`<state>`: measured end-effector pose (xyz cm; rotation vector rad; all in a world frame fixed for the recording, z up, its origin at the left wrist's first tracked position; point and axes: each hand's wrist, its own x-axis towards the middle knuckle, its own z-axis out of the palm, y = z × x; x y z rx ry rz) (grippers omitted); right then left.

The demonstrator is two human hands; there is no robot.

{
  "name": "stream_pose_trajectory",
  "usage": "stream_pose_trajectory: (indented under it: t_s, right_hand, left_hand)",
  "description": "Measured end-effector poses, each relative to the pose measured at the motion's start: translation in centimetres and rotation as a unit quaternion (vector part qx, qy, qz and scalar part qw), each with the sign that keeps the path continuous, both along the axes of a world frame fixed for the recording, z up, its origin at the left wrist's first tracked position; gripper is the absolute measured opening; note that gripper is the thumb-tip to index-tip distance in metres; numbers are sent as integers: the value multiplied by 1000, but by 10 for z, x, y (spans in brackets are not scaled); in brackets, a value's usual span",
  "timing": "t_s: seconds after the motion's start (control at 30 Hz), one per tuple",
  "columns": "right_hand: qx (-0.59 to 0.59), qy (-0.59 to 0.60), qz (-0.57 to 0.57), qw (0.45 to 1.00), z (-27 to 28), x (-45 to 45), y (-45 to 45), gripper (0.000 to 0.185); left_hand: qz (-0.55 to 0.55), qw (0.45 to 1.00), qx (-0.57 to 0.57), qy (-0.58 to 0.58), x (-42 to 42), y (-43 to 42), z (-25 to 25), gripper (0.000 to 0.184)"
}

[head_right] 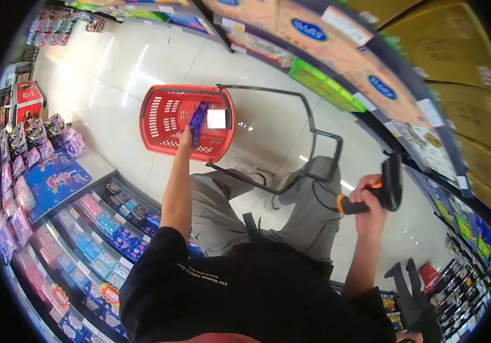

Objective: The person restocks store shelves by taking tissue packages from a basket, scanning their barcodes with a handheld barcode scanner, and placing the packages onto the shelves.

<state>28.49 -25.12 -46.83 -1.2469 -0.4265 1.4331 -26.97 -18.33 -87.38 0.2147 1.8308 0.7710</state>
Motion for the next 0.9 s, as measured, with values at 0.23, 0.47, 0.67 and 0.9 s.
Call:
stream_pose_trajectory:
  t_s: [0.23, 0.47, 0.67, 0.9]
  right_hand:
    - [-77, -128, 162, 976, 139, -13, 19, 26]
    - [-14, -81, 326, 942, 227, -19, 24, 20]
    - [9, -72, 412, 908, 244, -36, 51, 22]
    - [-12, -83, 346, 934, 253, -16, 57, 33]
  left_hand:
    - [199, 960, 80, -182, 82, -75, 224, 49]
    - [325, 871, 127, -346, 153, -128, 398, 57]
    - [149, 821, 236, -498, 208, -147, 490, 69]
    - [-126, 837, 234, -479, 256, -138, 549, 87]
